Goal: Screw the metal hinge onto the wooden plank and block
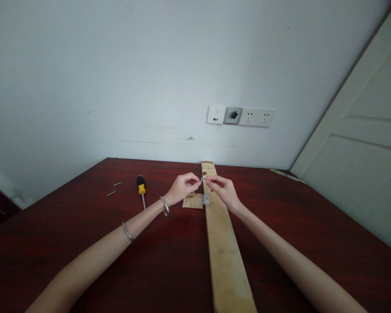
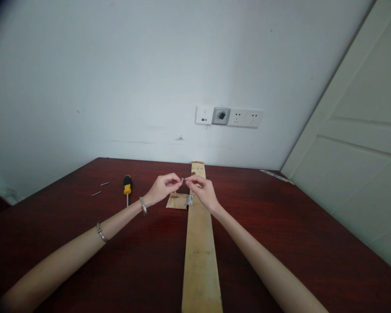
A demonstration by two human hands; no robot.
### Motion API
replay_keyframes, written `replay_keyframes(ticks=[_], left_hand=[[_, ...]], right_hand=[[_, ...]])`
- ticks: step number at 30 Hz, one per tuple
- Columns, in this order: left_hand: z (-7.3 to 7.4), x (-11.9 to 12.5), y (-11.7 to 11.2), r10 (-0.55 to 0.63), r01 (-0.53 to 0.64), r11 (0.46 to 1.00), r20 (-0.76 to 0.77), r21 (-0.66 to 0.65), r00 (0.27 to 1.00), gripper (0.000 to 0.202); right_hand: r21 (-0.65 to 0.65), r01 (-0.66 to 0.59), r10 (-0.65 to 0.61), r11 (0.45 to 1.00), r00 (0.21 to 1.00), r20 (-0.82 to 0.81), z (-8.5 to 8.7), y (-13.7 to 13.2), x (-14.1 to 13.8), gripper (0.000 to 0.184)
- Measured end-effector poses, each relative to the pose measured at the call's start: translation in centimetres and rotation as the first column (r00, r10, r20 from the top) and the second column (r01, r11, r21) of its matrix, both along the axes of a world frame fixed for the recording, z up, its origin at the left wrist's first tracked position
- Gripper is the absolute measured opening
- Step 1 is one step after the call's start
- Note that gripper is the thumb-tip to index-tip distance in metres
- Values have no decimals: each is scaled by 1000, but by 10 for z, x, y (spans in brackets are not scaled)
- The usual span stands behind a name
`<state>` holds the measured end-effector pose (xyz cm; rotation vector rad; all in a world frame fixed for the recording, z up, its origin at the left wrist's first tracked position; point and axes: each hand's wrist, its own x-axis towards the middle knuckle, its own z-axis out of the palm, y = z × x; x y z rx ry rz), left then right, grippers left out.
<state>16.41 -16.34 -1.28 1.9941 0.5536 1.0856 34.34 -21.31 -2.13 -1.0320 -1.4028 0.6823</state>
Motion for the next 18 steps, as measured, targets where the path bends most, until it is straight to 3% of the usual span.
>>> replay_keyframes(ticks=[18], left_hand=[[-13, 2, 6, -35, 34, 999, -77, -15, 996, 18]], right_hand=[[-67, -14, 18, 998, 998, 62, -10, 1, 6, 23]])
